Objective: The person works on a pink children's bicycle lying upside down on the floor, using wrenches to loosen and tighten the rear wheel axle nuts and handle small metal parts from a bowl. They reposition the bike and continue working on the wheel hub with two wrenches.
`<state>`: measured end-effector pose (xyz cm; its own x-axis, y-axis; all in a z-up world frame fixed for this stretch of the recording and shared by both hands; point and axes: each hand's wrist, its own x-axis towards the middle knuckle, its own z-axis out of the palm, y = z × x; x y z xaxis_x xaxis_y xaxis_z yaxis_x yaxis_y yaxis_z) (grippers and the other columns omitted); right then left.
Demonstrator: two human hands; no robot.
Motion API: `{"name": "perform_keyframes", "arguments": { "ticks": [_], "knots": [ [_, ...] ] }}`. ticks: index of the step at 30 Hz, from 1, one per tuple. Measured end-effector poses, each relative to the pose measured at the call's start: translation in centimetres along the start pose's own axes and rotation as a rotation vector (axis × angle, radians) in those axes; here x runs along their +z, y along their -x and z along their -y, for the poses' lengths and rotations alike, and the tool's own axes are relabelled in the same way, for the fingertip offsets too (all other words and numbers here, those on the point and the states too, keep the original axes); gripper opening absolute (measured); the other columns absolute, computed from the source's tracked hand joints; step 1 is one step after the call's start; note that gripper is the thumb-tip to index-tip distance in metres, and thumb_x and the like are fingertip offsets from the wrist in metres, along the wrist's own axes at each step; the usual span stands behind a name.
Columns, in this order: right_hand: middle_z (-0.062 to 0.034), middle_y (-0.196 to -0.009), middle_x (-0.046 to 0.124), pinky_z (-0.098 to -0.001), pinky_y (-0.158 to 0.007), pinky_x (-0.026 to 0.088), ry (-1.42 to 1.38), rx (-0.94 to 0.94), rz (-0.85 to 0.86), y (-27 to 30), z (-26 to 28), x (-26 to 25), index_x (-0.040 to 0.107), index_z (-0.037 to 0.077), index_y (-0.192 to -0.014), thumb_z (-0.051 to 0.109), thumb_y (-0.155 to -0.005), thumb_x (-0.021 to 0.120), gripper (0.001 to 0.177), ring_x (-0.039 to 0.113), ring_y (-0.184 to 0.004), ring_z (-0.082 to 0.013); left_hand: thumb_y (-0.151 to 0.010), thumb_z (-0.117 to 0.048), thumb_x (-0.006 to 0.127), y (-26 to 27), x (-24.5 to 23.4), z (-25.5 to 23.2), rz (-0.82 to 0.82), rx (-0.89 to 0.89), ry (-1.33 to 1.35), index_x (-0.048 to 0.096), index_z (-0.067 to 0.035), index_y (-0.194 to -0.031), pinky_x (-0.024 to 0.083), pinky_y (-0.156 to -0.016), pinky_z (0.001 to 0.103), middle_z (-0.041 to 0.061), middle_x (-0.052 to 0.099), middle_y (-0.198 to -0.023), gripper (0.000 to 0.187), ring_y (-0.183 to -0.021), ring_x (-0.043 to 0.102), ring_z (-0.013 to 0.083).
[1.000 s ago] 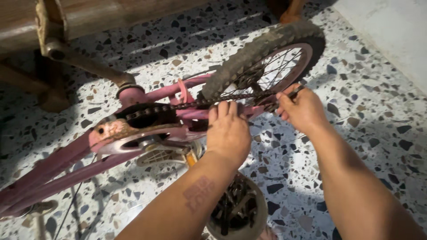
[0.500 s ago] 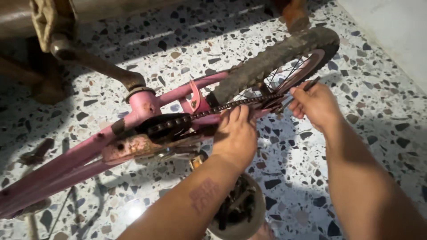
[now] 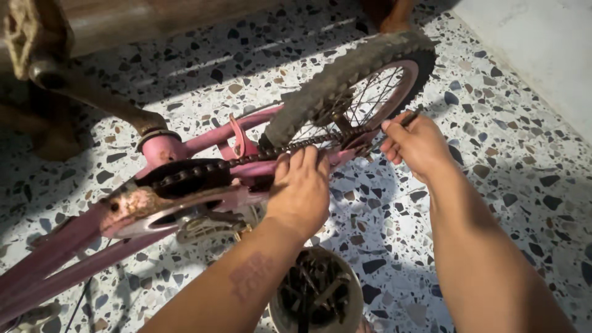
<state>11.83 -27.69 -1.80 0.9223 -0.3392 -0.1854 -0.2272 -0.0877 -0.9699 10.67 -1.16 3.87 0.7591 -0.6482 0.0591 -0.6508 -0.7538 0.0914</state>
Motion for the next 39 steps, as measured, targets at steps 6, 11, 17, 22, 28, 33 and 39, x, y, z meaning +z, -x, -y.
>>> {"name": "perform_keyframes", "arguments": {
  "ticks": [6, 11, 17, 22, 28, 33, 39],
  "knots": [
    [-0.0147, -0.072, 0.066, -0.0334, -0.047, 0.046, -0.059, 0.031, 0.02, -0.2, -0.2, -0.7, 0.059, -0.002, -0.102, 0.017, -0.098, 0.063, 0.02, 0.058, -0.052, -0.0194, -0.089, -0.013, 0.052, 0.2, 0.0, -0.2, 0.007, -0.012, 0.013, 0.056, -0.001, -0.131, 0.03, -0.112, 0.049, 0.014, 0.05, -0.122, 0.044, -0.126, 0.045, 0.0304],
    [-0.0134, -0.073, 0.063, -0.0335, -0.052, 0.046, -0.225, 0.094, 0.059, -0.9, -1.4, -1.8, 0.058, 0.002, -0.104, 0.021, -0.098, 0.063, 0.021, 0.056, -0.055, -0.0198, -0.089, -0.013, 0.054, 0.0, -0.4, -0.5, 0.016, -0.025, 0.029, 0.055, 0.0, -0.132, 0.029, -0.112, 0.052, 0.015, 0.049, -0.122, 0.045, -0.126, 0.044, 0.0311],
    [-0.011, -0.078, 0.062, -0.0328, -0.059, 0.047, -0.351, 0.209, 0.016, -1.5, -3.3, -3.0, 0.058, 0.004, -0.101, 0.024, -0.099, 0.063, 0.021, 0.055, -0.066, -0.0184, -0.081, -0.011, 0.06, -0.1, -0.6, -0.5, 0.049, -0.036, 0.049, 0.051, 0.0, -0.137, 0.028, -0.112, 0.053, 0.015, 0.048, -0.123, 0.058, -0.126, 0.042, 0.0317],
    [-0.0095, -0.083, 0.062, -0.0306, -0.063, 0.045, -0.583, 0.139, -0.098, 1.5, -5.0, -2.0, 0.061, 0.005, -0.104, 0.021, -0.101, 0.065, 0.017, 0.056, -0.071, -0.017, -0.084, -0.012, 0.059, 0.0, -0.3, -0.2, 0.046, -0.002, -0.001, 0.053, -0.001, -0.138, 0.028, -0.113, 0.052, 0.016, 0.048, -0.127, 0.055, -0.128, 0.043, 0.0323],
    [-0.0137, -0.087, 0.064, -0.0335, -0.066, 0.049, -0.538, -0.153, 0.01, 8.3, -3.2, -1.3, 0.059, 0.001, -0.104, 0.013, -0.104, 0.06, 0.011, 0.06, -0.073, -0.0198, -0.068, -0.003, 0.061, 1.1, -1.1, 0.0, -0.203, 0.086, 0.211, 0.057, 0.0, -0.133, 0.032, -0.107, 0.052, 0.018, 0.057, -0.122, 0.066, -0.121, 0.049, 0.0364],
    [-0.0103, -0.077, 0.068, -0.0314, -0.059, 0.052, -0.009, 0.041, 0.261, 13.6, -1.6, 1.4, 0.064, 0.001, -0.102, 0.007, -0.096, 0.057, 0.011, 0.061, -0.064, -0.0172, -0.078, 0.007, 0.057, 8.3, -2.6, -1.7, -0.261, 0.146, 0.694, 0.069, -0.002, -0.113, 0.052, -0.097, 0.045, 0.019, 0.068, -0.109, 0.039, -0.108, 0.063, 0.0376],
    [-0.0074, -0.069, 0.067, -0.0298, -0.06, 0.052, 0.465, 0.359, 0.623, 17.1, -1.4, 4.7, 0.069, 0.009, -0.106, 0.017, -0.094, 0.067, 0.015, 0.063, -0.063, -0.0145, -0.072, -0.005, 0.068, 15.8, -0.2, -2.4, 0.011, 0.037, 0.766, 0.075, -0.007, -0.09, 0.055, -0.085, 0.044, 0.016, 0.073, -0.091, 0.019, -0.089, 0.069, 0.0362]
  ]
}}
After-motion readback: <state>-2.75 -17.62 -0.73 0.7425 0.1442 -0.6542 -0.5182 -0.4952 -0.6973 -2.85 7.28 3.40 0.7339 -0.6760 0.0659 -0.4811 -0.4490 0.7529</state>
